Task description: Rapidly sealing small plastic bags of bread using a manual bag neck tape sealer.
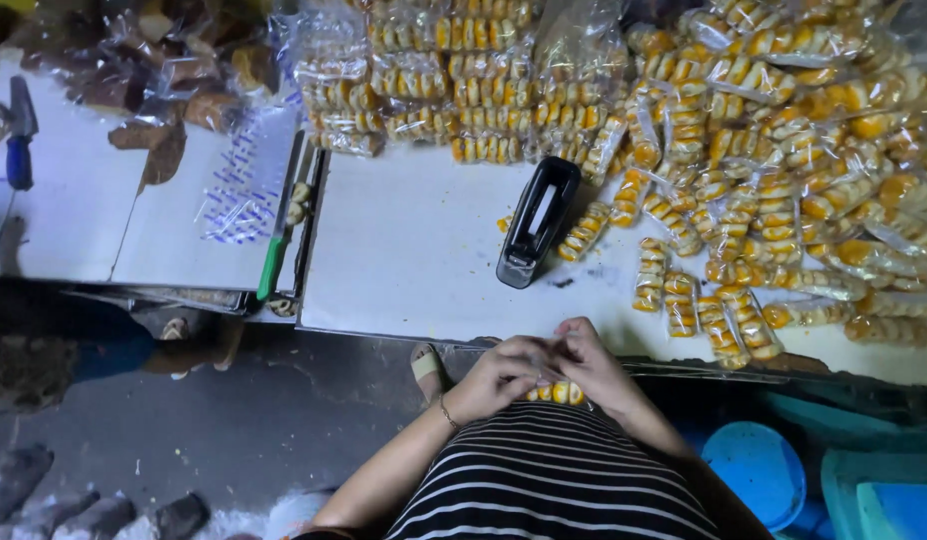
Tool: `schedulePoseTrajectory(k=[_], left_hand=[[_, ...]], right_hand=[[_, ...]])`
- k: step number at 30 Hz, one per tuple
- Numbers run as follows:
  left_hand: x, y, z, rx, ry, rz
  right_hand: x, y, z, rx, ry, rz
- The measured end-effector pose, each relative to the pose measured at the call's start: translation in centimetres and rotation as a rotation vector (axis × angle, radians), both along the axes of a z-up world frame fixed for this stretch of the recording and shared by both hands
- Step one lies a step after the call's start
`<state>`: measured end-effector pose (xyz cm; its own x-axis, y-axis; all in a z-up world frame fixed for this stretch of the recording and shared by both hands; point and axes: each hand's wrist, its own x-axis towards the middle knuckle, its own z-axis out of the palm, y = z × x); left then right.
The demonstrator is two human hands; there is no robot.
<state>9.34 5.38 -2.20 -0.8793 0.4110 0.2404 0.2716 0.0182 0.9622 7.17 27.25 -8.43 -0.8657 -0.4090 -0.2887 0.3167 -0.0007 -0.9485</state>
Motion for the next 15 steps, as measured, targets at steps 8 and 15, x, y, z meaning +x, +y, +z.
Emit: schedulePoseTrajectory(k=[8, 15], left_hand=[[0.7, -1.5, -2.1, 0.018, -0.675, 0.161], [1.3, -2.4, -2.4, -0.673, -0.084, 0.217]], right_hand=[[0.1, -0.9, 7.6, 0.431, 0.382, 0.248], [-0.2, -2.5, -0.5, 0.643, 0.529, 0.413]])
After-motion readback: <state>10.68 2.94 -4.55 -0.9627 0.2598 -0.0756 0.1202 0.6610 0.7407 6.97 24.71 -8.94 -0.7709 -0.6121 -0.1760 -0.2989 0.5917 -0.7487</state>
